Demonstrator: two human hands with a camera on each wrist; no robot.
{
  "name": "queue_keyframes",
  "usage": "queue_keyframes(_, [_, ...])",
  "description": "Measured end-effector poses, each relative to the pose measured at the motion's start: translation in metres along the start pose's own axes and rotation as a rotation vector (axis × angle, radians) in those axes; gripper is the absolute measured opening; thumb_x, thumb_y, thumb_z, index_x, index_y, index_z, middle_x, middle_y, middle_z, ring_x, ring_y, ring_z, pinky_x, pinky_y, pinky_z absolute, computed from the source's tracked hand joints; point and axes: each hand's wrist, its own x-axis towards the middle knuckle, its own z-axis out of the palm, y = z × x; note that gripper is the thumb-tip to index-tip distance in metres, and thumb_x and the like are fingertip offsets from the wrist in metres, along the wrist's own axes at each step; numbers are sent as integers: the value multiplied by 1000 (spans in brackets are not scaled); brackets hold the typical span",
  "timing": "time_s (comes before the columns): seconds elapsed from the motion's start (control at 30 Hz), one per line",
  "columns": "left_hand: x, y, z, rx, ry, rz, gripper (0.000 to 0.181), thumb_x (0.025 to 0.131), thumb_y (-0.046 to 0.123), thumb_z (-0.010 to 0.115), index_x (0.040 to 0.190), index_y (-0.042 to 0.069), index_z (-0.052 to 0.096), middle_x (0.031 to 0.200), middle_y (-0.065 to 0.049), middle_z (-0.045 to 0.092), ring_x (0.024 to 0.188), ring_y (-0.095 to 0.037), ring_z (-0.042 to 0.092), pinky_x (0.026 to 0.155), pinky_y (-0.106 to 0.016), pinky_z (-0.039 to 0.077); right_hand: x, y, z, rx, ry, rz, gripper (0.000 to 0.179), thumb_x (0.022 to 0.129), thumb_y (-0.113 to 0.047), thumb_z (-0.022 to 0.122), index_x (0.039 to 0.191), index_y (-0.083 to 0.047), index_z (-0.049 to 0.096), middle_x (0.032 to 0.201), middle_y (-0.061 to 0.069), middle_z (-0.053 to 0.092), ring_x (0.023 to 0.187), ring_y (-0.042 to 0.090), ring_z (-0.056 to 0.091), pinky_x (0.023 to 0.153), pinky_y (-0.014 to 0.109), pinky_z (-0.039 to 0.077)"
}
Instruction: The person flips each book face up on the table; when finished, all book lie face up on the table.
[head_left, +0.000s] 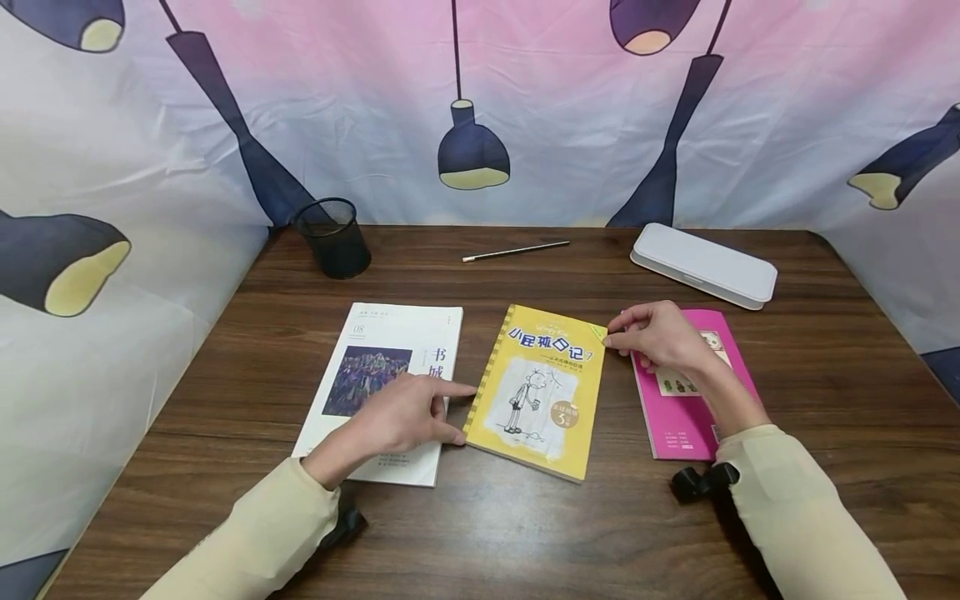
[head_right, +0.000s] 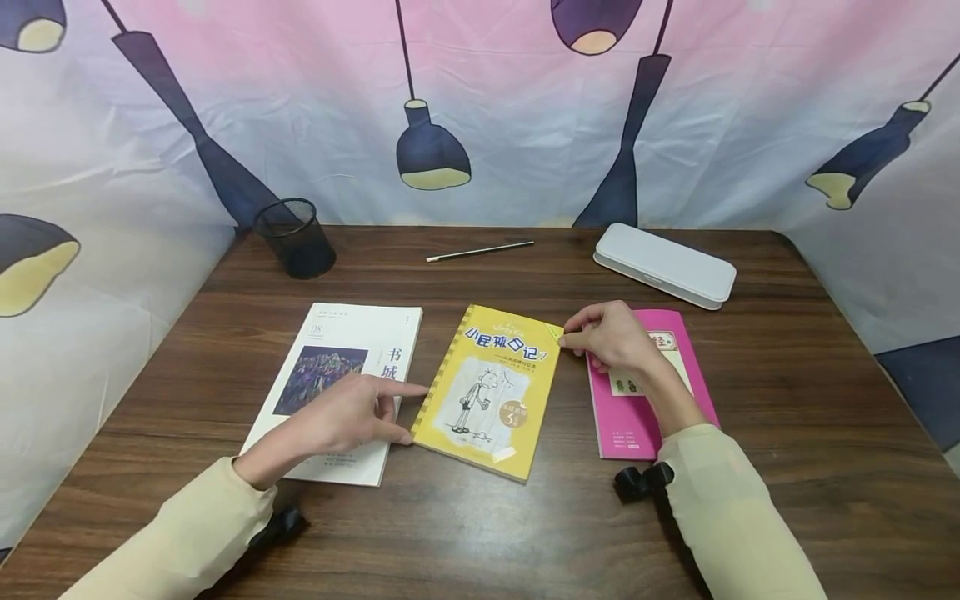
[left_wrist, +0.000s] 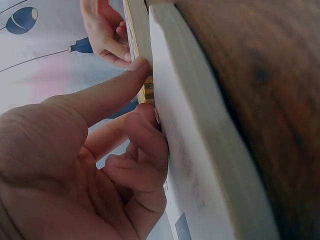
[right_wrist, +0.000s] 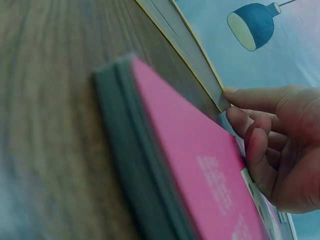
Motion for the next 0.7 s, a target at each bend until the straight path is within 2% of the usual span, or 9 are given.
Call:
queue_keyframes(0.2, [-2, 1, 3, 26, 4, 41, 77, 80, 27, 94, 150, 25, 62, 67, 5, 59, 61, -11, 52, 57, -28, 42, 1, -3, 1, -39, -34, -24, 49, 90, -27, 85, 130, -4, 71, 75, 5, 68, 52, 13, 51, 49, 26, 44])
queue_keyframes(0.37, [-2, 2, 7, 26, 9, 48, 82, 79, 33, 95, 153, 24, 59, 65, 5, 58, 60, -10, 51, 56, -28, 41, 1, -5, 1, -87, -85, -86, 65, 86, -31, 89, 141, -6, 65, 73, 6, 66, 51, 13, 50, 47, 27, 44])
queue_keyframes(0.7, [-3, 2, 12, 10, 26, 70, 86, 77, 38, 95, 154, 22, 58, 62, 7, 57, 56, -10, 51, 53, -28, 39, 4, -6, -2, -118, -175, -139, 79, 85, -26, 90, 152, -6, 54, 66, 3, 61, 48, 12, 49, 47, 28, 44])
